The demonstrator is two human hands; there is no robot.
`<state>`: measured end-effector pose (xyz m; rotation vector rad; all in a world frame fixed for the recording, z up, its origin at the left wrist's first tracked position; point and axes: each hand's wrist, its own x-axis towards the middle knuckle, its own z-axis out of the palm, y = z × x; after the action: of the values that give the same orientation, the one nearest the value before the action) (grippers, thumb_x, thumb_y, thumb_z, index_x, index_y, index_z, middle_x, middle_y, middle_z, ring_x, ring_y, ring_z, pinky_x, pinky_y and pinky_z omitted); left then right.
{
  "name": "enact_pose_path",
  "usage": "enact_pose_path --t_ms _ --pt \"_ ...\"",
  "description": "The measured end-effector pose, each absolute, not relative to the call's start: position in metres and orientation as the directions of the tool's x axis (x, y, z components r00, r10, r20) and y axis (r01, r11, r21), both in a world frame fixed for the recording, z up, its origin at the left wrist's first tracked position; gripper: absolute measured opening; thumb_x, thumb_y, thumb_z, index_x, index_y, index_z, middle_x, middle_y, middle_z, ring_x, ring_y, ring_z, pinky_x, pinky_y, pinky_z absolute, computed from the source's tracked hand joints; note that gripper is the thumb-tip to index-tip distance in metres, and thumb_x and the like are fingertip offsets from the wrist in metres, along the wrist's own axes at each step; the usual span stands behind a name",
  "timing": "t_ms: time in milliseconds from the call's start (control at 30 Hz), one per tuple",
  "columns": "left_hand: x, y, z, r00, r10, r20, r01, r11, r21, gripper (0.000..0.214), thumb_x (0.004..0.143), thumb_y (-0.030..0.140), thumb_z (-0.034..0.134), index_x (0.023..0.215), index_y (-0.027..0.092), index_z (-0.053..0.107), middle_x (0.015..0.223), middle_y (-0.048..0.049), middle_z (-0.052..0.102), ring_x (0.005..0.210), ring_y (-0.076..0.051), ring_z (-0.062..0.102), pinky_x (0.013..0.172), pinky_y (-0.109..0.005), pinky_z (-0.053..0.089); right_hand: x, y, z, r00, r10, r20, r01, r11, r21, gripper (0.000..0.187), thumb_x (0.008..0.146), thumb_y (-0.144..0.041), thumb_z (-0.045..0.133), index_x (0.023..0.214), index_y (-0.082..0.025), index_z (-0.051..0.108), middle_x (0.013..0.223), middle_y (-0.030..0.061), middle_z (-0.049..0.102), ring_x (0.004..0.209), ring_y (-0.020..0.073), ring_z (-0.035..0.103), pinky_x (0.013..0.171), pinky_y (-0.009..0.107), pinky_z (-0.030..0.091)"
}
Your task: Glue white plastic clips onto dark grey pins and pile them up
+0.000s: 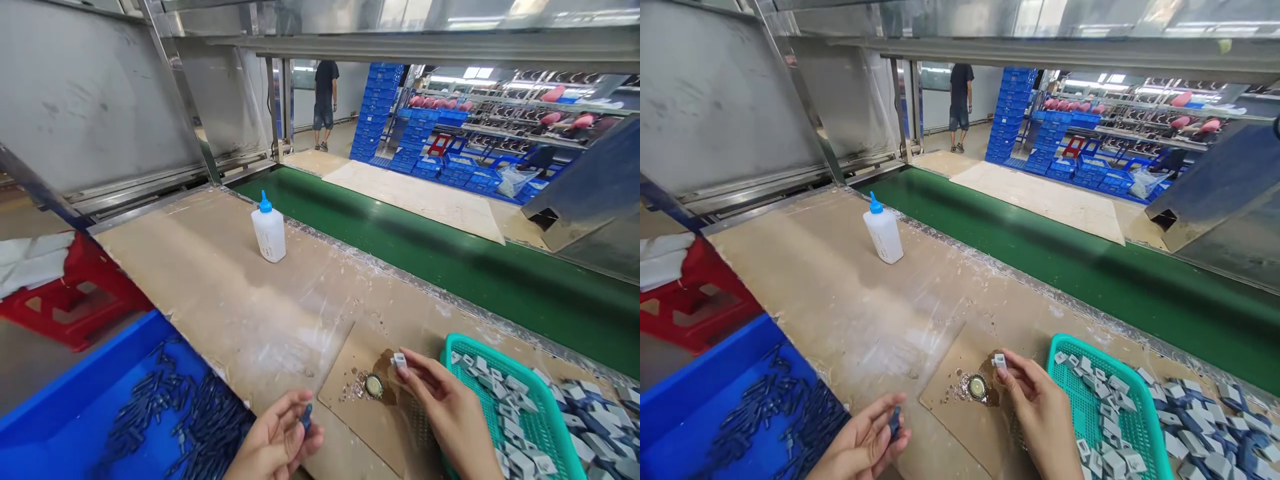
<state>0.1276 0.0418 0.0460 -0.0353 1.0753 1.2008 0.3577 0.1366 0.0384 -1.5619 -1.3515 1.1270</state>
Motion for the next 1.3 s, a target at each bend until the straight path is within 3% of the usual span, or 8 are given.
enact_pose_path --t_ms 133,267,400,767,967,1167,1233,1300 --pt "0.127 0.041 0.053 0.008 0.702 -0.712 -0.776 0.454 0.438 0.036 0.059 0.018 0.084 0.090 0.008 0.069 0.098 -0.0079 0.065 0.088 -0.020 0.067 0.079 -0.023 0.058 0.361 0.136 0.035 0.004 0.991 -0.137 0.394 -0.127 -0.910 0.050 0.069 -0.055 0.067 0.099 -0.015 0.070 0.097 0.0130 0.071 0.087 0.0248 0.069 0.079 0.033 0.057" --pt "0.127 0.044 0.052 0.138 0.727 -0.673 -0.814 0.470 0.341 0.025 0.066 0.015 0.079 0.089 0.011 0.069 0.094 -0.0068 0.064 0.099 -0.025 0.064 0.089 -0.032 0.056 0.360 0.133 0.035 -0.113 0.994 -0.011 0.601 0.060 -0.797 0.035 0.079 -0.047 0.062 0.096 -0.018 0.072 0.094 0.0100 0.070 0.082 0.0219 0.067 0.073 0.031 0.054" --pt "0.131 0.047 0.045 0.149 0.765 -0.627 -0.844 0.428 0.323 0.018 0.071 0.016 0.075 0.087 0.012 0.070 0.090 -0.0064 0.064 0.088 -0.014 0.062 0.080 -0.022 0.055 0.359 0.131 0.033 -0.222 0.973 0.069 0.687 0.206 -0.697 0.030 0.083 -0.041 0.060 0.098 -0.019 0.074 0.091 0.0083 0.069 0.070 0.0173 0.062 0.066 0.029 0.051" --pt "0.147 0.045 0.040 0.060 0.710 -0.702 -0.810 0.446 0.382 0.036 0.052 0.022 0.088 0.081 0.008 0.072 0.074 -0.0093 0.068 0.067 -0.013 0.063 0.063 -0.020 0.057 0.356 0.129 0.029 -0.298 0.955 -0.008 0.753 0.230 -0.617 0.029 0.085 -0.037 0.057 0.099 -0.018 0.074 0.078 0.0058 0.065 0.066 0.0165 0.058 0.062 0.029 0.046" --pt "0.152 0.048 0.034 0.027 0.726 -0.688 -0.814 0.415 0.406 0.037 0.049 0.023 0.089 0.078 0.009 0.073 0.074 -0.0099 0.070 0.067 -0.014 0.066 0.063 -0.020 0.057 0.355 0.129 0.040 -0.227 0.974 -0.014 0.689 0.150 -0.709 0.030 0.080 -0.041 0.063 0.096 -0.018 0.075 0.081 0.0081 0.068 0.069 0.0187 0.061 0.064 0.030 0.047" --pt "0.173 0.061 0.040 0.013 0.794 -0.608 -0.799 0.374 0.471 0.036 0.045 0.023 0.090 0.069 0.007 0.070 0.071 -0.0095 0.069 0.065 -0.017 0.066 0.061 -0.024 0.058 0.359 0.123 0.060 -0.024 0.982 -0.189 0.326 -0.171 -0.930 0.032 0.063 -0.044 0.078 0.085 -0.020 0.077 0.087 0.0091 0.072 0.078 0.0224 0.067 0.069 0.030 0.053" --pt "0.180 0.065 0.045 0.009 0.806 -0.592 -0.785 0.372 0.495 0.037 0.046 0.025 0.090 0.070 0.007 0.070 0.071 -0.0104 0.069 0.065 -0.018 0.066 0.061 -0.024 0.058 0.359 0.121 0.061 -0.038 0.982 -0.187 0.300 -0.167 -0.939 0.030 0.064 -0.043 0.078 0.085 -0.021 0.077 0.088 0.0088 0.072 0.078 0.0221 0.067 0.070 0.030 0.053" --pt "0.184 0.066 0.048 -0.020 0.811 -0.585 -0.771 0.360 0.526 0.038 0.047 0.027 0.090 0.072 0.006 0.070 0.072 -0.0114 0.070 0.064 -0.017 0.066 0.062 -0.024 0.059 0.358 0.121 0.057 -0.064 0.994 -0.089 0.406 -0.055 -0.912 0.027 0.070 -0.041 0.074 0.087 -0.021 0.076 0.087 0.0082 0.072 0.077 0.0206 0.066 0.070 0.030 0.052"
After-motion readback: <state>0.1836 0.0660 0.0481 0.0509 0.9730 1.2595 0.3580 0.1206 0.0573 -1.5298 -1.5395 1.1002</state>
